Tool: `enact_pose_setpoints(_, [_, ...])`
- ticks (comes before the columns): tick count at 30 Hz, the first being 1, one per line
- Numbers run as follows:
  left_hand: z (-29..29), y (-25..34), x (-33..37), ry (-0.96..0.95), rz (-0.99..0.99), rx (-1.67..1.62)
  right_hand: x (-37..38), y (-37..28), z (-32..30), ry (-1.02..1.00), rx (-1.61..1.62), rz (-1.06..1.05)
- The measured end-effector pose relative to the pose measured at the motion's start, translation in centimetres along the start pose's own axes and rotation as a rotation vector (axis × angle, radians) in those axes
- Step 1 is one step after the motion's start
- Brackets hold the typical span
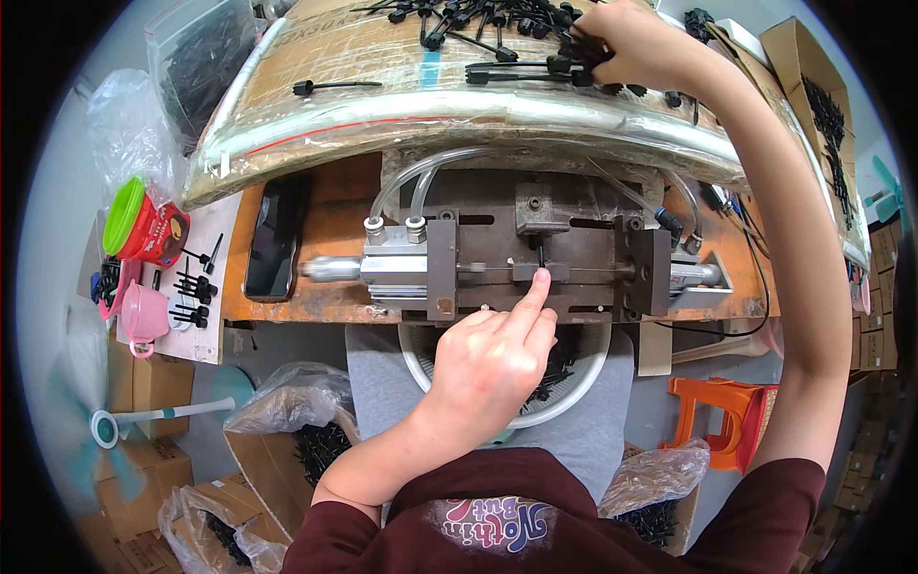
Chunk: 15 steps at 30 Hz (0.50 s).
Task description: Assembling small plastic components onto wire harnesses using a pneumatic jig.
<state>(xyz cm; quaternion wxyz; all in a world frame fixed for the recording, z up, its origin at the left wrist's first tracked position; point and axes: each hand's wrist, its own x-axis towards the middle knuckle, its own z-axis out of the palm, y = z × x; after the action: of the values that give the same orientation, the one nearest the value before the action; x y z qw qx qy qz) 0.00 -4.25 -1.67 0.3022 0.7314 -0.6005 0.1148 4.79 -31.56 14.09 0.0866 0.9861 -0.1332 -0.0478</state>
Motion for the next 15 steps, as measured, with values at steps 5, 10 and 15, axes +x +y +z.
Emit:
enact_pose_setpoints(5, [0.0, -0.1, 0.0, 0.002, 0.013, -0.004, -2.8, 0.5, -0.9, 0.181, 0.333, 0.124])
enact_pose_setpoints(10, [-0.6, -0.3, -0.1, -0.014, 0.020, -0.055, -3.7, 1.7, 0.4, 0.448, 0.916, 0.211])
enact_pose_setpoints(15, [-3.3, -0.2, 0.0, -0.002, -0.020, -0.397, -7.6, 0.9, 3.1, 0.659, 1.088, -0.005])
